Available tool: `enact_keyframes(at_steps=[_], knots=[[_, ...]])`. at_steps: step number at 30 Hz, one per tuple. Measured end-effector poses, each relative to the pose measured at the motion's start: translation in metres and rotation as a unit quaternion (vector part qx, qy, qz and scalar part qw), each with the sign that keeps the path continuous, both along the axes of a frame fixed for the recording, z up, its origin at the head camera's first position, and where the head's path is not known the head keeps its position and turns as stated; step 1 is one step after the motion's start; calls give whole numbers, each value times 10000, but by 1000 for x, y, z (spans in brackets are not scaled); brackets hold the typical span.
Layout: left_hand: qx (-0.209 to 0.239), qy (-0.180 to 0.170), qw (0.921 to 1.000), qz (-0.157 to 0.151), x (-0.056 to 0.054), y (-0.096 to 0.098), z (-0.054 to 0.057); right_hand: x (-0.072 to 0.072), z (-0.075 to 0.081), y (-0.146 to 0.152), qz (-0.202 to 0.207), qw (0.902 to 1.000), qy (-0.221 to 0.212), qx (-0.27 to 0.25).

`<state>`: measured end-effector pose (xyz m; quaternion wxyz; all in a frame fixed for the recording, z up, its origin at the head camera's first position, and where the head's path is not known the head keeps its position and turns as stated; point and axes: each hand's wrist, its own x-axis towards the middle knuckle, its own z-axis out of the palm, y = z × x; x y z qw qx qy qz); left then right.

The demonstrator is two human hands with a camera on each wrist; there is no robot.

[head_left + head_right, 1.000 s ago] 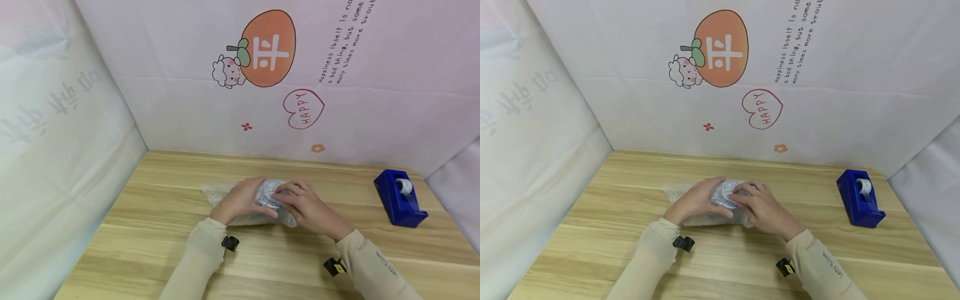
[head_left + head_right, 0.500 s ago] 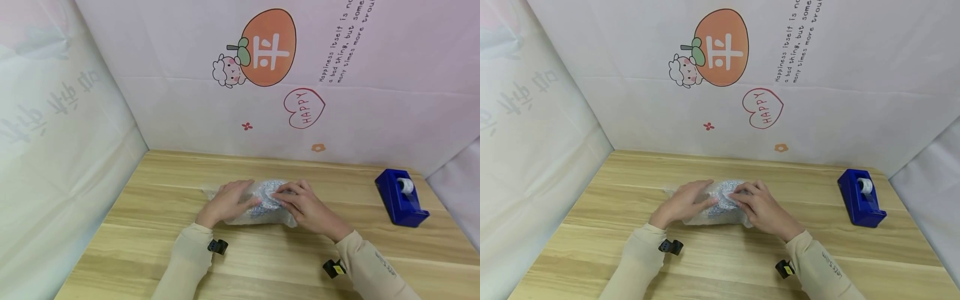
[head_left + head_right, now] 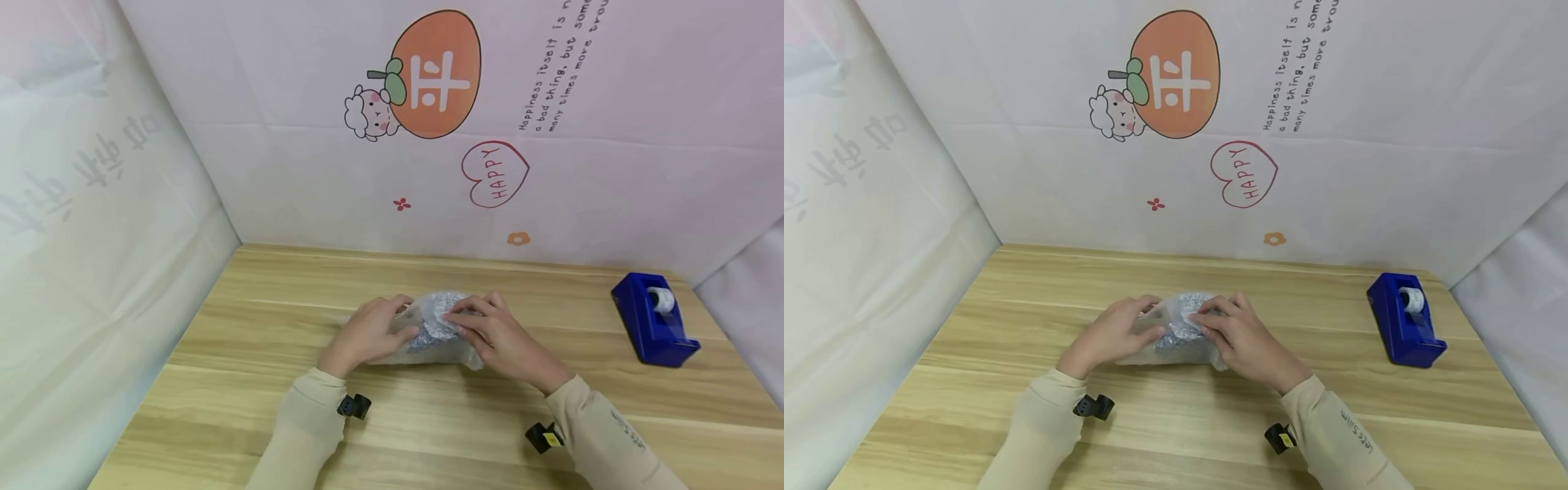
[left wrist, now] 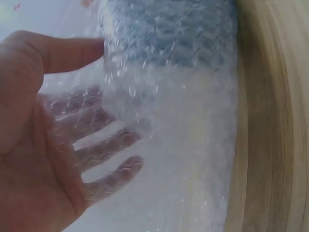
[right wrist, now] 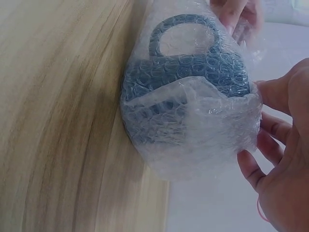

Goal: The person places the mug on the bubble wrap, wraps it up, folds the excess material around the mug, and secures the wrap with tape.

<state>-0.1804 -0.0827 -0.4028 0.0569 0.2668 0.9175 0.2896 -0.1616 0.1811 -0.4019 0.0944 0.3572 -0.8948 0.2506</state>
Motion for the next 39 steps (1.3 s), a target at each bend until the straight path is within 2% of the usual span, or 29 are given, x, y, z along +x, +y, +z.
enact_keyframes(at_steps=[4, 9, 11, 13, 15, 17, 19, 20, 22, 24, 26, 27, 28, 30, 32, 33, 35, 37, 39], knots=[[-37, 609, 9980, 136, 4, 8, 2, 0, 1, 1, -4, 9999, 78, -74], [-160, 1385, 9900, 210, 9, 14, 2, 0, 1, 0, 23, 9999, 107, -76], [-205, 1518, 9879, 223, 11, 14, 3, 0, 1, -1, 15, 9999, 96, -56], [-168, 1436, 9893, 218, 12, 14, 4, 0, 0, -1, -4, 10000, 67, -36], [-36, 1097, 9939, 120, 12, 11, 6, 1, 0, -1, -21, 10000, 36, -11], [206, 587, 9980, -94, 11, 7, 9, 1, -1, -1, -42, 10000, -3, 20], [544, -49, 9977, -389, 9, 2, 13, 1, -1, -1, -54, 10000, -23, 47], [724, -414, 9951, -535, 7, -1, 14, 1, -1, -1, -62, 10000, -30, 49], [1155, -1193, 9834, -724, 4, -8, 15, 1, 0, -1, -72, 10000, -27, 52], [1596, -1884, 9663, -731, 0, -14, 14, 1, 0, -1, -77, 10000, -19, 41], [1875, -2365, 9517, -565, -4, -18, 9, 2, 0, -1, -73, 10000, -8, 31], [1899, -2447, 9498, -436, -5, -18, 6, 2, 0, -1, -64, 10000, -2, 31], [1817, -2423, 9526, -282, -6, -18, 4, 2, 0, -2, -60, 10000, -3, 40], [1446, -2184, 9651, 49, -7, -15, -1, 2, 0, -2, -54, 10000, -1, 65], [829, -1765, 9798, 446, -6, -12, -2, 2, 0, -2, -46, 10000, -11, 85], [443, -1573, 9844, 652, -6, -11, -2, 2, 0, -3, -50, 9999, -20, 88], [-262, -1362, 9854, 987, -5, -11, 0, 2, 0, -3, -71, 9999, -37, 92], [-908, -1294, 9798, 1222, -4, -12, 2, 2, 0, -3, -82, 9999, -38, 70], [-1330, -1379, 9722, 1346, -3, -14, 2, 2, 0, -2, -90, 9999, -24, 65]])
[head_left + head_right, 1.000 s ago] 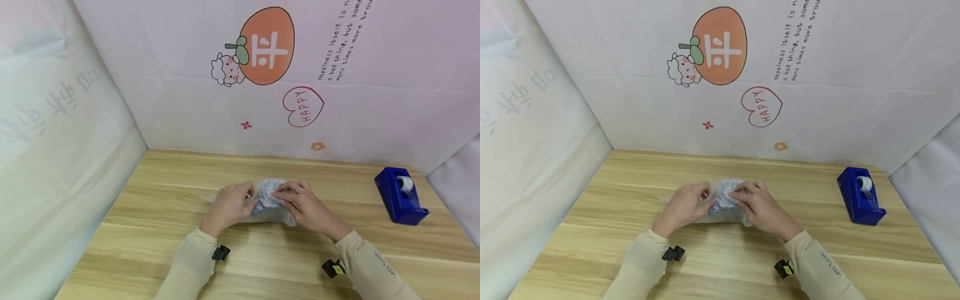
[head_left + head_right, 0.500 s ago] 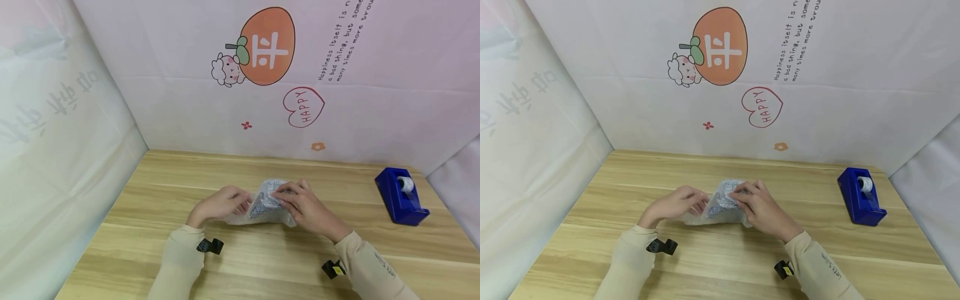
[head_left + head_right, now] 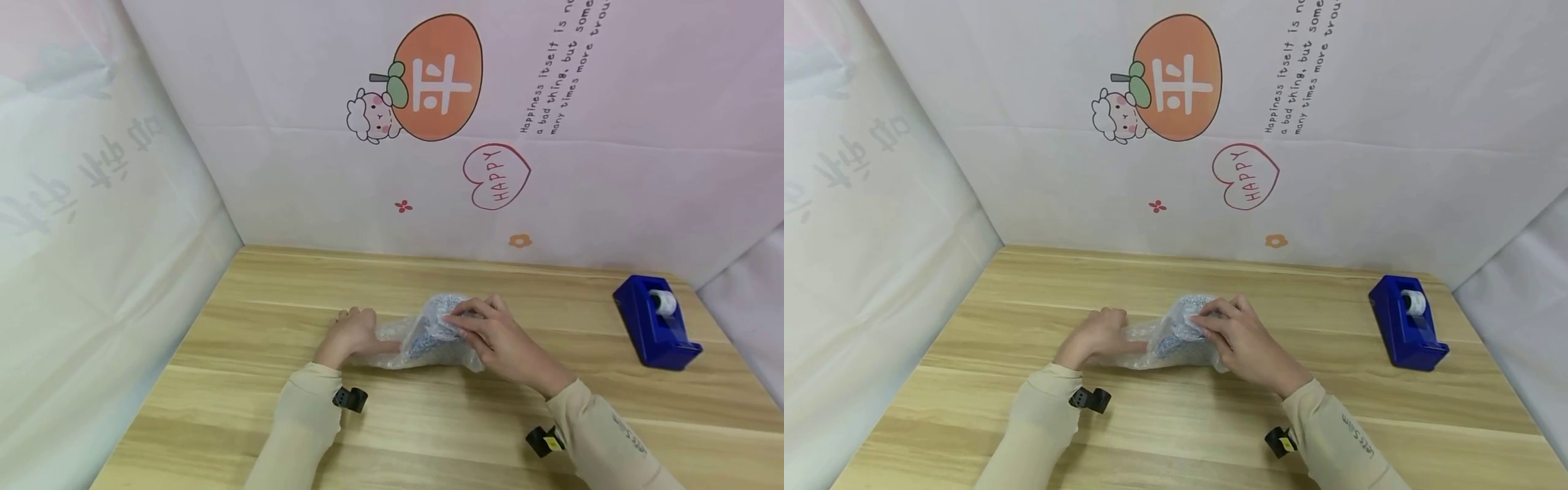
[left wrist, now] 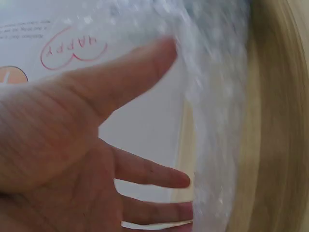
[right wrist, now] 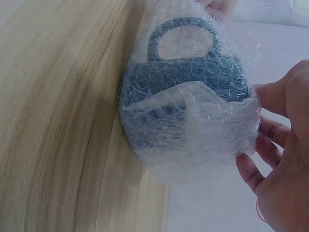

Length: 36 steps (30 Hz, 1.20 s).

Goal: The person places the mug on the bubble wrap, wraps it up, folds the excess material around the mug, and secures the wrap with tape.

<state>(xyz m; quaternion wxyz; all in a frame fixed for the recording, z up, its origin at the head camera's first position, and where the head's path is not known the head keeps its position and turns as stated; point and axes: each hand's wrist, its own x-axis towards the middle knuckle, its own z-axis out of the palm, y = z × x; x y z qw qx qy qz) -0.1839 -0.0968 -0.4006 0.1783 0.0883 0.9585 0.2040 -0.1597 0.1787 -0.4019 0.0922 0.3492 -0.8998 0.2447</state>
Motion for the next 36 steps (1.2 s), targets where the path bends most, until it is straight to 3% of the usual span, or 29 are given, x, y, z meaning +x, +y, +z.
enact_keyframes(at_steps=[3, 8, 11, 16, 19, 22, 29, 32, 36], knots=[[-25, -216, 9996, 206, 0, -1, -3, 0, -1, 0, 7, 10000, 24, -2], [760, -414, 9944, 612, -3, 2, -10, 1, -2, 0, 23, 10000, 34, -6], [1140, -355, 9905, 684, -3, 4, -11, 2, -1, 0, 28, 10000, 52, -1], [1680, -567, 9801, 894, 0, 9, -6, 2, -1, -1, 36, 10000, 76, 18], [1938, -522, 9737, 1075, 3, 12, 0, 2, -1, -2, 40, 10000, 61, 13], [2153, -150, 9686, 1237, 4, 16, 6, 2, -1, -3, 26, 10000, 41, 21], [2914, 913, 9392, 1572, 3, 23, 8, 0, 1, -4, -29, 10000, 30, 76], [3039, 1497, 9308, 1372, 4, 27, 7, -1, 2, -4, -40, 10000, 7, 87], [2903, 2051, 9294, 989, 8, 37, 9, -1, 3, -3, -57, 9999, -25, 104]])
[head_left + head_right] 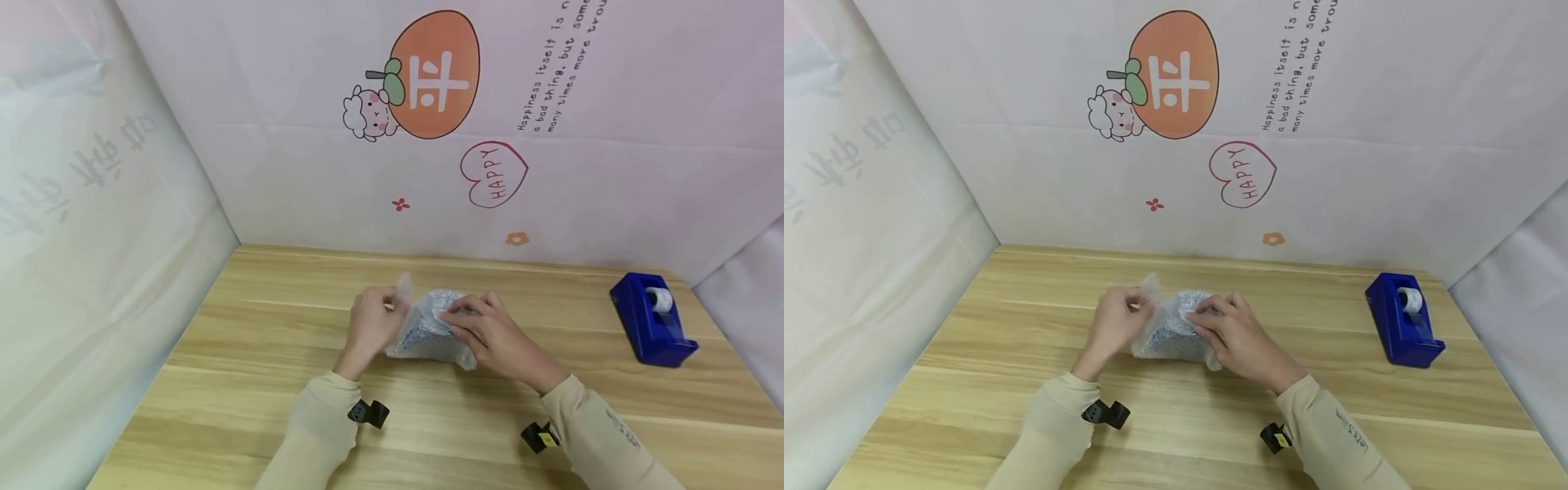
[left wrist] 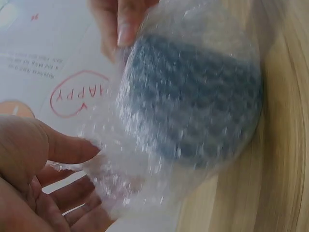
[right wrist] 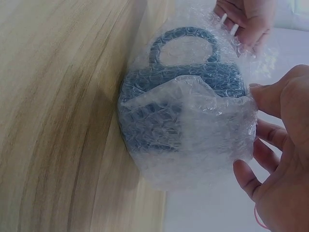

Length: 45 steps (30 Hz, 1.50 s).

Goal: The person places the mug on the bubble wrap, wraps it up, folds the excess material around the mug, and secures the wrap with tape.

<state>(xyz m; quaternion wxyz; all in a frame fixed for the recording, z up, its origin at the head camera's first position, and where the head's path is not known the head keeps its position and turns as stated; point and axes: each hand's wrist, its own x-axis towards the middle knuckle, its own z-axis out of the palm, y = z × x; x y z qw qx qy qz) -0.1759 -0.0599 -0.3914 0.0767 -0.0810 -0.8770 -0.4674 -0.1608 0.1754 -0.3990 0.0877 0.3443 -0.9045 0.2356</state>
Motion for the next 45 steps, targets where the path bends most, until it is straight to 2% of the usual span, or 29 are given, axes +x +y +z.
enact_keyframes(at_steps=[3, 6, 10, 13, 17, 20, 23, 27, 29, 32, 35, 38, 42, 45], knots=[[-70, 36, 9999, -73, 4, 8, 2, 0, 0, 0, 3, 10000, -4, -1], [-5, 17, 10000, -8, 6, 16, 2, -1, 0, -1, 5, 10000, -2, -91], [-147, 379, 9990, 162, 10, 29, 4, -3, -1, 0, 16, 9989, 32, -468], [-621, 723, 9951, 244, 15, 38, 6, -3, -2, 1, -104, 9958, -6, -914], [-1598, 843, 9834, 192, 21, 46, 5, -3, -4, 4, -464, 9893, -7, -1383], [-2174, 911, 9718, 36, 24, 50, 3, -3, -4, 10, -457, 9828, -191, -1778], [-2453, 1065, 9633, -219, 24, 51, -1, -4, -1, 20, -275, 9726, -703, -2200], [-2731, 1206, 9499, -924, 23, 48, -4, -4, 1, 27, -144, 9622, -1099, -2487], [-2845, 1198, 9419, -1325, 21, 45, -5, -3, 1, 25, -75, 9631, -1062, -2474], [-2843, 1109, 9363, -1735, 18, 42, -7, -1, 1, 20, -74, 9736, -707, -2168], [-2628, 1117, 9392, -1908, 14, 39, -9, -1, 3, 18, -224, 9858, -182, -1657], [-2263, 1159, 9444, -2087, 10, 36, -12, -1, 4, 19, -359, 9908, 185, -1290], [-1966, 1248, 9452, -2287, 5, 33, -16, -2, 6, 18, -366, 9961, 360, -723], [-1883, 1319, 9449, -2333, 2, 32, -20, -3, 7, 16, -292, 9987, 331, -269]])
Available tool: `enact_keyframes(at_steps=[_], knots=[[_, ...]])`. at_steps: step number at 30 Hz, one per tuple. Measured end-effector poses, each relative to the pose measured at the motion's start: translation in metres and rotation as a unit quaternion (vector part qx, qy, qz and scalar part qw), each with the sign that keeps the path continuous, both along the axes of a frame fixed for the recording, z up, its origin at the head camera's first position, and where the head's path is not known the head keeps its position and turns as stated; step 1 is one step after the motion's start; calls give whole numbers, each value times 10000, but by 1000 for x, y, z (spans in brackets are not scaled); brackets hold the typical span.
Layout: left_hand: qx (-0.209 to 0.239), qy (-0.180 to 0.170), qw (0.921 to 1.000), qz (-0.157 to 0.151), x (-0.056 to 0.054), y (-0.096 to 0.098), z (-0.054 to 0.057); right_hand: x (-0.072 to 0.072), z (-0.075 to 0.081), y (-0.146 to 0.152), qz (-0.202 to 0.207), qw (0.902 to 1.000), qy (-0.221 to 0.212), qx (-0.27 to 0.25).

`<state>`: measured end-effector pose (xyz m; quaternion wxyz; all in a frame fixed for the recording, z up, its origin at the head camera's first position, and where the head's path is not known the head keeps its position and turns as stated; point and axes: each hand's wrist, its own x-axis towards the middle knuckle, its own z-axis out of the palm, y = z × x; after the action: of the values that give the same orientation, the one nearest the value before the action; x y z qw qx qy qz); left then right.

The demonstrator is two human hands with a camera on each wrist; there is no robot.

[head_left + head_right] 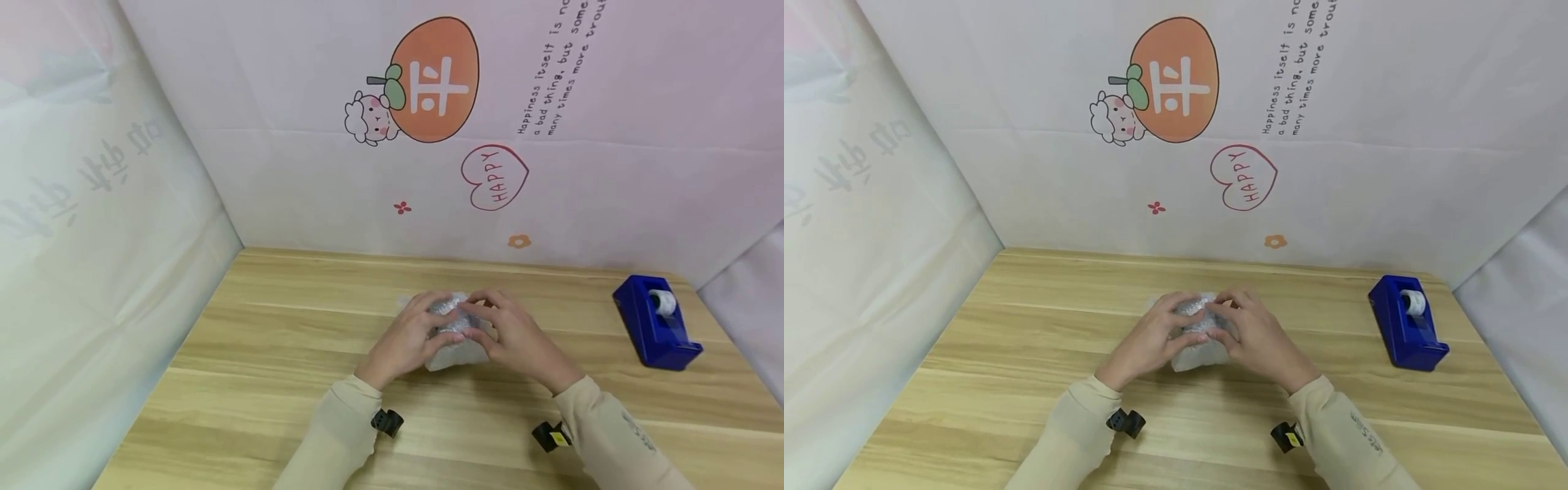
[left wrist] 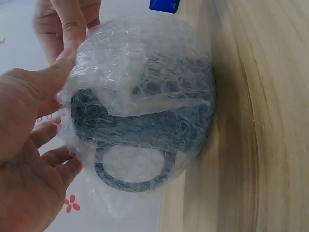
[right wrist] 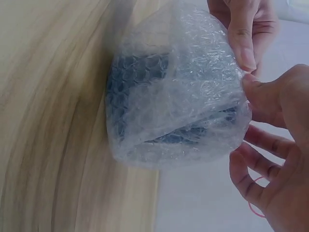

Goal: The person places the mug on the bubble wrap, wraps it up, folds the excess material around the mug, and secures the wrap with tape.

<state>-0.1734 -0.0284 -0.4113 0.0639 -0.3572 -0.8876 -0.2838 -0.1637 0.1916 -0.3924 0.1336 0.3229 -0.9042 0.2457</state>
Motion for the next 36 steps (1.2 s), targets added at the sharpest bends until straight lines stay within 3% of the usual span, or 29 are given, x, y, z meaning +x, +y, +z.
enact_keyframes(at_steps=[4, 10, 22, 27, 29, 32, 34, 36], knots=[[81, -80, 9999, -61, -1, -3, -3, 1, -1, -1, 19, 9996, -203, 170], [149, -460, 9988, -76, 0, -11, -1, -1, -5, -1, -28, 9989, -458, -99], [-318, 320, 9988, 196, -2, -4, 5, -9, -7, -4, -239, 9953, -546, -763], [-585, 454, 9969, 265, -5, -3, 6, -5, -7, 2, -430, 9932, -76, -1081], [-635, 518, 9962, 300, -6, -3, 5, -2, -7, 14, -692, 9899, 123, -1230], [-651, 539, 9959, 337, -8, -5, 4, 1, -6, 46, -1505, 9781, 198, -1423], [-658, 515, 9959, 338, -8, -6, 3, 1, -6, 79, -2198, 9667, 193, -1298], [-662, 471, 9962, 318, -9, -6, 2, 0, -7, 118, -2982, 9479, 101, -1113]])
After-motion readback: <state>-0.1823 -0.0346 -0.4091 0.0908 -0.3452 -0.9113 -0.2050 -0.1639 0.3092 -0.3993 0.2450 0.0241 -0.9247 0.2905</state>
